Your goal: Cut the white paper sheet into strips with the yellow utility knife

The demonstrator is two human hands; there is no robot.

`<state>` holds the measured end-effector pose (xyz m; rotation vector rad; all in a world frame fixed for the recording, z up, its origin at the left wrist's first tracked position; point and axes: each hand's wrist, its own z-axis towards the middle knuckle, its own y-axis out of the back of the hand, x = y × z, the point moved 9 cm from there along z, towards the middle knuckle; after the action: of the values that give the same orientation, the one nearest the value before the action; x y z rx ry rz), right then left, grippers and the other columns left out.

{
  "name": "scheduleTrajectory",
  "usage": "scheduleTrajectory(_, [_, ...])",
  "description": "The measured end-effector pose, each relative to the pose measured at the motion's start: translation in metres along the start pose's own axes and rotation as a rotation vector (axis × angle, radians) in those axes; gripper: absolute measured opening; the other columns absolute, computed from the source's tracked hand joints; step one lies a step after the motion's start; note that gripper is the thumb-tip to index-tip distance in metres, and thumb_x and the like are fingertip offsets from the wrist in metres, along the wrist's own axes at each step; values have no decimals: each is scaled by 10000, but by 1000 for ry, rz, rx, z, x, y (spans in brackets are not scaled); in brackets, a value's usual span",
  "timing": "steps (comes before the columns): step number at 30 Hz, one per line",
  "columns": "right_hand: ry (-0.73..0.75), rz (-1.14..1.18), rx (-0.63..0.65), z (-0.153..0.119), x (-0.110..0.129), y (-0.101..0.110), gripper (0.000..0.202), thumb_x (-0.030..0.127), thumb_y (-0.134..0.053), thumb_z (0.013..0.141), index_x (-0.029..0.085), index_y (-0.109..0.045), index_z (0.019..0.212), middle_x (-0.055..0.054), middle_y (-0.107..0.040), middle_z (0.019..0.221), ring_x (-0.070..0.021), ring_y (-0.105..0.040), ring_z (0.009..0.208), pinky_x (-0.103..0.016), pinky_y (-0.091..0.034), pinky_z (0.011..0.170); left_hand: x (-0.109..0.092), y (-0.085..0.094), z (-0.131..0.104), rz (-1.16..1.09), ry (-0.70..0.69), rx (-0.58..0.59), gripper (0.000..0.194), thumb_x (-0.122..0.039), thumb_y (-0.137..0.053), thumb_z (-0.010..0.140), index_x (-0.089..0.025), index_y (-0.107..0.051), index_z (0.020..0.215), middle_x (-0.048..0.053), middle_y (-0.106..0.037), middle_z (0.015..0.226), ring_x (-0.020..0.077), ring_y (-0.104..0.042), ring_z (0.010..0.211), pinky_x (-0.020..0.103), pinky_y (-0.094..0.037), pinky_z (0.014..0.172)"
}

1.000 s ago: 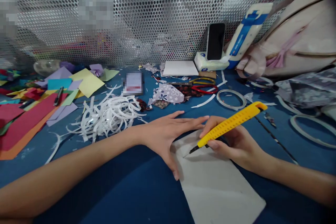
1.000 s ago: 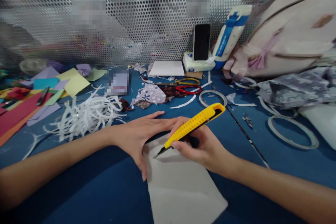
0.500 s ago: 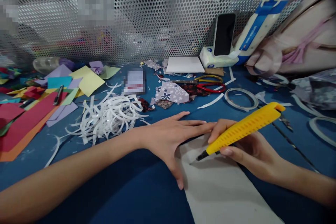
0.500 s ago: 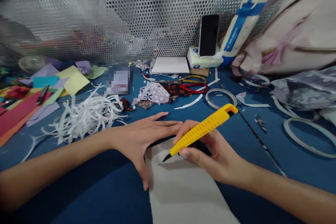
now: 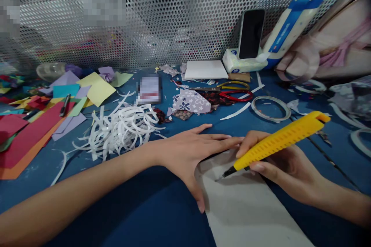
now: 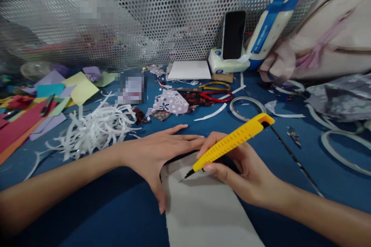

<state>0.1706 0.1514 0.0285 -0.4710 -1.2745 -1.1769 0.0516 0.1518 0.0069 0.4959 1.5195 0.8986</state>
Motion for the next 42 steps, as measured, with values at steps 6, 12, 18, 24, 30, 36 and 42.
scheduleTrajectory(6, [-3,20,3,-2,1,1,113,376,-711,929,264,-719,930,-26,-669,817,-148,-638,708,-207,-509,590,-2,0,1,7,-19,-11,1358,-736,-812,654,-167,-98,1659,92,-199,1698,326,-236,1566,447,161,1256])
scheduleTrajectory(12, [-68,325,-176,-5,-14,21,171,411,-661,960,257,-724,919,-11,-552,790,-112,-477,544,-271,-396,470,-2,-1,0,10,-27,-11,1266,-746,-785,683,-156,-201,1639,96,-194,1700,315,-250,1563,442,158,1256])
scheduleTrajectory(18, [-34,321,-210,-11,-8,22,236,421,-693,941,245,-620,801,21,-484,634,-116,-422,480,-292,-331,434,-3,1,-1,31,-46,-27,1267,-751,-807,657,-181,-232,1632,107,-223,1695,351,-277,1548,472,138,1260])
scheduleTrajectory(24, [186,-68,-55,-14,29,1,182,425,-727,918,246,-698,924,-17,-698,793,-143,-665,671,-217,-537,598,0,-1,-2,43,-21,-33,1290,-765,-792,662,-211,-174,1650,89,-212,1700,351,-273,1550,477,113,1267])
scheduleTrajectory(30, [181,-145,58,-12,27,-9,163,429,-736,917,283,-727,990,13,-756,839,-104,-702,681,-148,-552,654,1,-3,-3,53,11,-14,1309,-786,-785,640,-191,-196,1646,79,-204,1701,333,-279,1549,442,87,1274])
scheduleTrajectory(36, [224,-189,96,-16,30,-11,206,474,-689,945,277,-716,998,9,-761,822,-110,-711,650,-157,-561,631,0,-4,-4,37,-10,-23,1301,-768,-787,662,-189,-169,1649,81,-222,1698,327,-264,1555,437,91,1272])
scheduleTrajectory(42, [398,-356,-31,-23,41,-13,302,534,-607,976,257,-716,925,-11,-739,711,-157,-725,647,-236,-574,661,-6,-1,-5,26,-60,-42,1245,-723,-794,704,-191,-178,1646,77,-220,1701,306,-247,1564,405,149,1254])
